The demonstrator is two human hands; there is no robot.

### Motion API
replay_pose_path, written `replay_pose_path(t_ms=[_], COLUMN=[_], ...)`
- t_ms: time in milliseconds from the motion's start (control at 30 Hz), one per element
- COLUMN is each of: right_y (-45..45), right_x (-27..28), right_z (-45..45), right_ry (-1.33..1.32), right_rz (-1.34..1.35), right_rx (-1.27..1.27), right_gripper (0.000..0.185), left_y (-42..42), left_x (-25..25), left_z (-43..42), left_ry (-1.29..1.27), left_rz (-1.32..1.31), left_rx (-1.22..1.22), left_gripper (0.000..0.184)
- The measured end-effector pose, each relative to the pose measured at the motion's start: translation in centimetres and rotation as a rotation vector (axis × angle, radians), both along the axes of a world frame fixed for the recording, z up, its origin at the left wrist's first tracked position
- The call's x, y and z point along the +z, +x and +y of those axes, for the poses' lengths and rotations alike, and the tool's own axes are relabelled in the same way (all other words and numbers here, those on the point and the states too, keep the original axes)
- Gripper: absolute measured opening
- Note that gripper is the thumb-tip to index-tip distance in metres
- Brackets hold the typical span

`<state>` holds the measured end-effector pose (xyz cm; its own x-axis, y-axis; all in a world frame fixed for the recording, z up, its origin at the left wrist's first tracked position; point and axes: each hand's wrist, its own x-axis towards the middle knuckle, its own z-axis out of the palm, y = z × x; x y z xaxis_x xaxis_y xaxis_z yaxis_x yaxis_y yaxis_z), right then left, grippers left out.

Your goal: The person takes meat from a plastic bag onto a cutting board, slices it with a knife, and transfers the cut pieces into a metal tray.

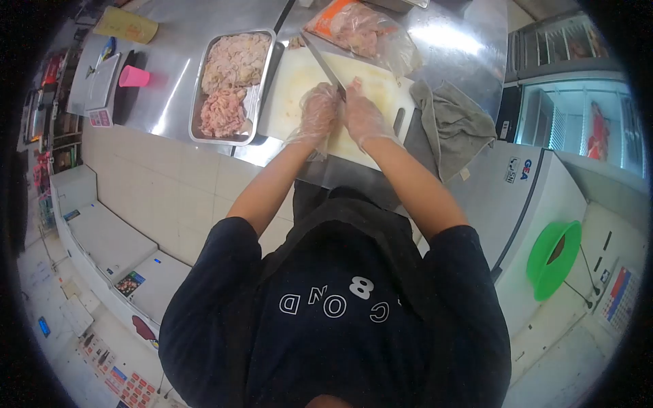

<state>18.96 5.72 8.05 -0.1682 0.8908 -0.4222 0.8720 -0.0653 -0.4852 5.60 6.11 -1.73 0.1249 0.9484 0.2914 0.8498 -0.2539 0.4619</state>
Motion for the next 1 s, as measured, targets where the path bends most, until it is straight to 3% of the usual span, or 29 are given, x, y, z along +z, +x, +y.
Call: replay_pose_path(t_ms=[233,300,400,533,600,700,767,833,900,933,1000], right_y=[5.8,5.8,4.2,1.8,1.1,2.6,4.0,4.9,5.6,5.6,5.4], right_x=[1.4,1.4,1.3,1.6,1.2,1.9,0.9,0.0,-0.2,1.3,4.3], right_z=[-8.5,-9.0,-6.9,-2.5,-1.8,-3.7,-5.4,-6.5,-7.5,-7.9,-8.8], right_ry=[-0.127,-0.172,-0.026,-0.028,-0.025,-0.083,-0.109,-0.136,-0.107,-0.103,-0.070], right_rz=[-0.026,-0.069,0.016,0.042,0.054,0.086,0.068,0.024,-0.009,-0.017,0.034], right_rx=[0.050,0.036,0.041,0.041,0.021,0.002,0.004,-0.016,-0.039,-0.050,-0.087], right_gripper=[0.034,0.037,0.030,0.032,0.035,0.037,0.037,0.037,0.035,0.035,0.032], left_y=[0.2,-0.1,-0.1,0.0,-0.5,-5.3,-10.2,-13.6,-15.6,-15.9,-16.5], left_x=[-0.5,0.0,0.2,1.8,3.5,4.4,5.4,8.8,12.2,11.0,7.6], left_z=[-0.4,-1.1,-1.6,-2.7,-3.6,-3.8,-3.9,-4.4,-5.1,-5.0,-5.1], left_ry=[-0.049,-0.037,-0.007,-0.006,-0.148,0.006,0.248,-0.083,-0.179,-0.178,0.193], left_rz=[0.006,-0.095,-0.104,-0.176,-0.301,-0.336,-0.016,-0.340,-0.081,-0.090,0.507], left_rx=[0.022,-0.023,-0.060,-0.082,0.015,0.169,0.369,0.719,0.549,0.537,0.565], left_gripper=[0.011,0.010,0.012,0.009,0.017,0.020,0.027,0.024,0.021,0.021,0.025])
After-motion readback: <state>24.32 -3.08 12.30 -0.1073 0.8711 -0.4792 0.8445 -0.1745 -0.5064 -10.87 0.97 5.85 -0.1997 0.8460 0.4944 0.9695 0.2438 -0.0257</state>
